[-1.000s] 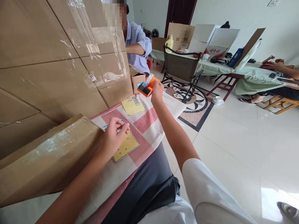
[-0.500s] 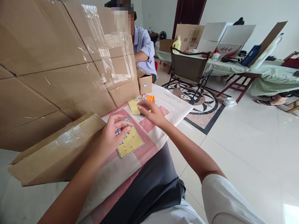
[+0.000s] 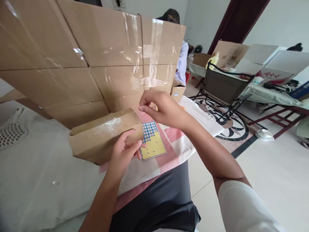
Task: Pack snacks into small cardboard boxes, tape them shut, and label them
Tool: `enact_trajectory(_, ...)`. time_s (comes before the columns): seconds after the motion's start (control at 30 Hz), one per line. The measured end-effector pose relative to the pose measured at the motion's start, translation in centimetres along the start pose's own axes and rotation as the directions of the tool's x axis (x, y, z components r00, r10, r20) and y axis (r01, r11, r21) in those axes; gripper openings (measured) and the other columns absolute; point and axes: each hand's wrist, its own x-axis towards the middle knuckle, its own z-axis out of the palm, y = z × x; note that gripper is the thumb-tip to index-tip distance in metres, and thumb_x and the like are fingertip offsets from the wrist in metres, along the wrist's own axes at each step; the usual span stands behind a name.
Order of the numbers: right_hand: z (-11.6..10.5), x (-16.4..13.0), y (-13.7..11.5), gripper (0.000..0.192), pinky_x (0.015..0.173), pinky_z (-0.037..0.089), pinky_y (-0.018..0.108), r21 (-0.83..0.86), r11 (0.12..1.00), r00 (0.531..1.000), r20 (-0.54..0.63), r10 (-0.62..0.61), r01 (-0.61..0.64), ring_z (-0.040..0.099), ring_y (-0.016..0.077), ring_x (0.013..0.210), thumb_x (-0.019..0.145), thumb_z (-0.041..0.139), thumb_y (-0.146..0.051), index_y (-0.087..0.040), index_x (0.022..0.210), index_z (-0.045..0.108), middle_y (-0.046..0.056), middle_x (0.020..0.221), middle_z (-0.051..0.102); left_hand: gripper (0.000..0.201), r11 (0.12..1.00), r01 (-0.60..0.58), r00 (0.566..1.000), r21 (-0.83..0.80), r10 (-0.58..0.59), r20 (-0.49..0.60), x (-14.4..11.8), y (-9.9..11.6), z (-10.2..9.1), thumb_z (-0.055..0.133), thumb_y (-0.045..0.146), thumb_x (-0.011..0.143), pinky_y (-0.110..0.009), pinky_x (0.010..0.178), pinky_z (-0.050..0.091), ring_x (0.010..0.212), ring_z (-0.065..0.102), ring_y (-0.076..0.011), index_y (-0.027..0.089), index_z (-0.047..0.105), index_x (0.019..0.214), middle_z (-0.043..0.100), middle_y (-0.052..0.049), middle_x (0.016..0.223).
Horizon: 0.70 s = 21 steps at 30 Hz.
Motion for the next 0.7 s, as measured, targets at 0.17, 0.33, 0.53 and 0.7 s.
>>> enact_trajectory(0.17,2.8,6.1,1.4,0.016,0.075,0.043,0.031,0.090,0.995,0.954,0.299,0.007,-0.035,0.056,0.0161,0.074,0.093,0.064,-0.022,-0.020,0.078,0.069,-0.001,0.076,0.066,0.039,0.979,-0.120,0.993,-0.167,0.117,-0.031,-0.8,-0.3,-2.0,0.068,0.048,0.091,-0.026,0.055,0.044,0.045,0.059,-0.0114,0.021,0.054,0.115,0.074,-0.001,0.071)
enact_trajectory(0.33,7.4,8.8,3.7,0.020,0.066,0.041,0.029,0.119,0.989,0.890,0.455,0.024,-0.087,0.053,0.0143,0.069,0.093,0.059,-0.021,-0.019,0.074,0.066,-0.001,0.073,0.062,0.038,0.958,-0.151,0.988,-0.244,0.137,-0.070,-1.4,0.5,-3.5,0.062,0.052,0.093,-0.026,0.051,0.042,0.044,0.059,-0.0143,0.021,0.053,0.114,0.069,0.001,0.060)
enact_trajectory(0.53,9.0,8.9,4.5,0.016,0.064,0.040,0.029,0.118,0.989,0.867,0.498,0.022,-0.092,0.053,0.0151,0.069,0.092,0.060,-0.026,-0.019,0.078,0.063,0.000,0.076,0.062,0.034,0.949,-0.157,0.987,-0.272,0.154,-0.035,-1.5,0.2,-4.6,0.060,0.046,0.093,-0.030,0.054,0.042,0.042,0.060,-0.0145,0.023,0.053,0.117,0.076,-0.001,0.073)
enact_trajectory(0.7,10.0,8.3,4.9,0.041,0.087,0.050,0.042,-0.142,0.985,0.917,0.370,0.149,-0.102,0.060,0.0274,0.100,0.078,0.080,-0.037,-0.023,0.111,0.062,0.010,0.115,0.061,0.033,0.957,-0.145,0.989,-0.252,0.144,-0.024,-1.3,-0.2,-5.1,0.059,0.046,0.094,-0.031,0.054,0.043,0.043,0.060,-0.0149,0.024,0.054,0.118,0.076,-0.001,0.074)
